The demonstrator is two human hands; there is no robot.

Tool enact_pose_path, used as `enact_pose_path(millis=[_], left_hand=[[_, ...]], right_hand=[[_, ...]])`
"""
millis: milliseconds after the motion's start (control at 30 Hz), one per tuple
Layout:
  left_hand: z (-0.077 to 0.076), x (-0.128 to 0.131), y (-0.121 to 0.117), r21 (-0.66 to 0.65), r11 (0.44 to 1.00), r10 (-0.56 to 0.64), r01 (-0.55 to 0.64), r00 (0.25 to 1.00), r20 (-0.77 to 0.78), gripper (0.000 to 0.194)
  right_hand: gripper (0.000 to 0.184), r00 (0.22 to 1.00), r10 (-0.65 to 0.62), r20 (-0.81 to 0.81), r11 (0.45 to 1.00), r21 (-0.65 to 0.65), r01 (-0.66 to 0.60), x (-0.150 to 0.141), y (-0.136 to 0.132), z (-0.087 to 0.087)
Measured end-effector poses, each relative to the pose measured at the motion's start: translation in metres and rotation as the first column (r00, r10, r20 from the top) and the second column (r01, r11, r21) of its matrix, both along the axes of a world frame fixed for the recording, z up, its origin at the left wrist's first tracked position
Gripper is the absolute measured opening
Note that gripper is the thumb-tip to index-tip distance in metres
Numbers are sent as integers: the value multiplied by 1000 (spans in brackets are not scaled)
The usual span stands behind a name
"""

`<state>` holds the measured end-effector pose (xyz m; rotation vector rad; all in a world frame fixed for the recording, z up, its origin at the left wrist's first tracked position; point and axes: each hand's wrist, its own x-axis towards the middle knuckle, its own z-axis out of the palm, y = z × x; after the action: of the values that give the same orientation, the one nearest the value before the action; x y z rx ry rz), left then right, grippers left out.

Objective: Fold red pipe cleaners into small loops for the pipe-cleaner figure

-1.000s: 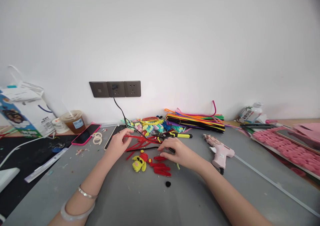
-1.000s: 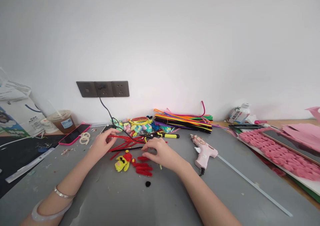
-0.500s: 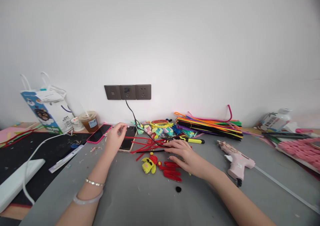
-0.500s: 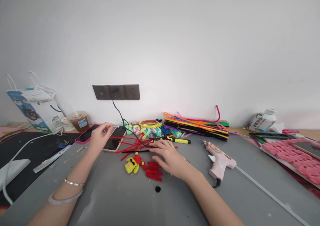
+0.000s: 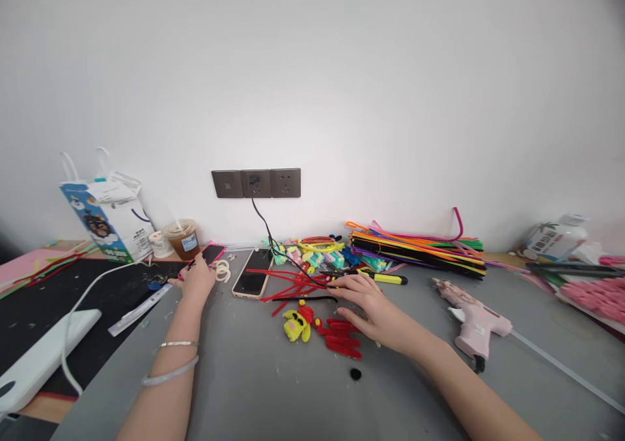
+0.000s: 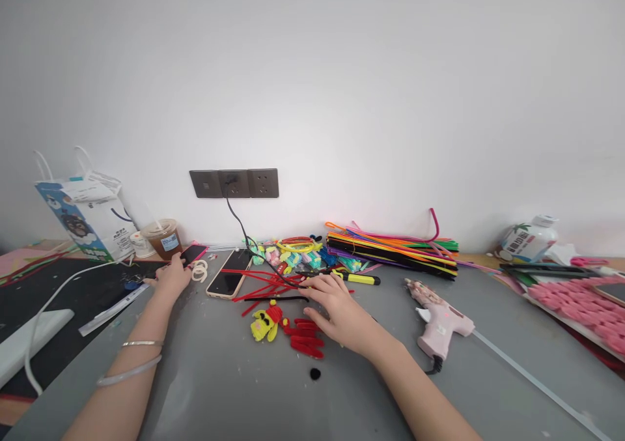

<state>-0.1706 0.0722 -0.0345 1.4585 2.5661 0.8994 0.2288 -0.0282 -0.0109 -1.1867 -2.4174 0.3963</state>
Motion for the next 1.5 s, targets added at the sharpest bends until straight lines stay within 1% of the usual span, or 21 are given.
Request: enact_pose_path(millis=[67,167,233,300,367,433,533,633,700,767,833,900,967,1000,1067,1133,1200,1233,1300,1400,1500], left_hand=[[0,0,-1,1,1000,-14,14,1000,-5,46],[8,4,-4,62,997,-54,55,998,-28,44],[16,11,-6,146,983,-107,115,992,-66,45],[25,22,-8,236,946,-198,220,974,-113,45],[32,38,-12,302,880,-333,368,929,-162,39],[36,57,-19,330,784,-483,526,850,-210,32],[37,87,-37,307,611,-679,730,682,-272,30],[37,107,-53,234,455,-810,859,509,-291,29],[37,112,-58,189,393,-855,900,433,-284,30],[37,114,-59,159,378,-871,912,408,-274,28],[36,114,-57,137,404,-865,904,426,-264,23],[34,113,-52,117,453,-846,884,467,-257,20],[31,108,-45,107,527,-803,843,536,-260,16],[31,103,-41,112,583,-764,805,589,-264,14],[31,88,-32,145,731,-620,667,737,-268,17],[30,67,-23,194,876,-391,442,885,-252,31],[28,45,-15,206,952,-180,225,960,-215,43],[26,36,-13,189,970,-112,150,974,-197,45],[20,23,-9,121,990,-51,71,986,-161,44],[10,16,-6,52,997,-42,49,989,-141,46],[7,15,-6,44,997,-50,56,989,-143,47]], right_hand=[[33,1000,-1,-4,1000,17,1,0,0,0],[31,1000,0,-28,998,61,2,0,0,-3],[29,998,-2,-62,994,111,9,1,3,-6],[28,995,-1,-96,985,172,18,2,6,-9],[29,993,-4,-118,973,228,31,3,10,-13],[29,992,-8,-123,966,257,40,4,12,-15],[28,994,-11,-109,967,253,39,5,13,-16],[27,996,-5,-90,972,232,26,4,11,-16],[26,997,3,-81,976,216,15,3,10,-15],[26,997,10,-75,979,202,5,2,9,-15],[26,997,2,-83,979,205,15,2,8,-15],[27,995,-23,-98,974,220,44,3,8,-16],[27,993,-47,-109,972,226,71,3,9,-16],[28,993,-52,-110,972,223,76,3,8,-16],[29,993,-52,-109,973,216,75,3,8,-17],[30,993,-53,-109,974,213,76,3,7,-17],[31,992,-60,-108,975,207,82,2,7,-17],[31,992,-63,-106,976,201,83,2,6,-18],[31,993,-65,-100,979,186,83,1,6,-18],[31,993,-68,-92,984,160,82,1,6,-17],[31,993,-80,-88,984,150,93,2,6,-18]])
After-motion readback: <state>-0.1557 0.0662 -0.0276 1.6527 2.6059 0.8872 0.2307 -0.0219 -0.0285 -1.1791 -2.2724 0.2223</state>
